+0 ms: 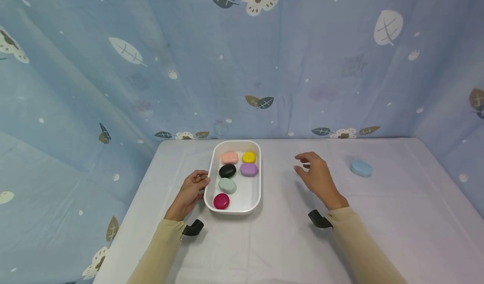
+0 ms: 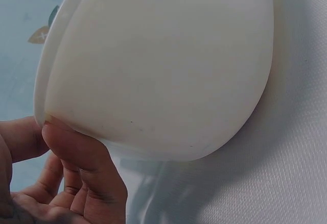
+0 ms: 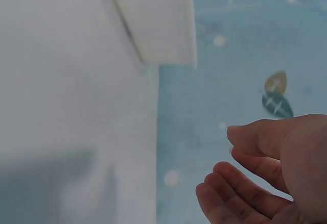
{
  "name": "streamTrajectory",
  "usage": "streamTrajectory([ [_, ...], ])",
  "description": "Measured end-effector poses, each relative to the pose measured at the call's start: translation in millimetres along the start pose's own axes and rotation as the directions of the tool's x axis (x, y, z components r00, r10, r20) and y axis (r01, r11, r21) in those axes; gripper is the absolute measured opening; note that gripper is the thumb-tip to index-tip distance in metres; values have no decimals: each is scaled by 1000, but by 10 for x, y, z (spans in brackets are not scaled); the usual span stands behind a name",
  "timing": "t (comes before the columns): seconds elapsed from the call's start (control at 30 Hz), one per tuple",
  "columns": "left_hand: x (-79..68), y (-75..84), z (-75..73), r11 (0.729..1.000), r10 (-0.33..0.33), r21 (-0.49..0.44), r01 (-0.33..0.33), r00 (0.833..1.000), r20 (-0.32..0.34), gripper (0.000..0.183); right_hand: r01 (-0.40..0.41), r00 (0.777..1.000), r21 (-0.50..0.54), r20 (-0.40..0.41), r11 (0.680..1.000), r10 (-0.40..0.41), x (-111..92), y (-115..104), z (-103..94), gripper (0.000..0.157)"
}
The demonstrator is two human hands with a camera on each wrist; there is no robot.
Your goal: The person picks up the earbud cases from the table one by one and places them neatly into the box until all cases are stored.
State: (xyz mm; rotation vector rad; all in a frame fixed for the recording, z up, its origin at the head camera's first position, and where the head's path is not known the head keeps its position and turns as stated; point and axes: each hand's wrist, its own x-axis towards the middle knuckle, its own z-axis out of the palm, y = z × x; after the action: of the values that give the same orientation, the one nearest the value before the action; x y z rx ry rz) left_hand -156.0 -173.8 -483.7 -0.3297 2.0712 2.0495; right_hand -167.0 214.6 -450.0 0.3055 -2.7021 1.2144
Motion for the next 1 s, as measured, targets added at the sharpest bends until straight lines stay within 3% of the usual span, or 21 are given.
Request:
streamTrajectory([
  [0.6, -16, -10, -20, 1000, 12, -6, -12, 1000, 1, 28, -131, 987, -73, -104, 989, 123, -230, 597, -406, 39],
  [1.0, 6, -25, -3, 1000, 6, -2, -6, 1000, -3, 28, -238, 955, -119, -208, 964, 210, -327, 864, -602, 44],
])
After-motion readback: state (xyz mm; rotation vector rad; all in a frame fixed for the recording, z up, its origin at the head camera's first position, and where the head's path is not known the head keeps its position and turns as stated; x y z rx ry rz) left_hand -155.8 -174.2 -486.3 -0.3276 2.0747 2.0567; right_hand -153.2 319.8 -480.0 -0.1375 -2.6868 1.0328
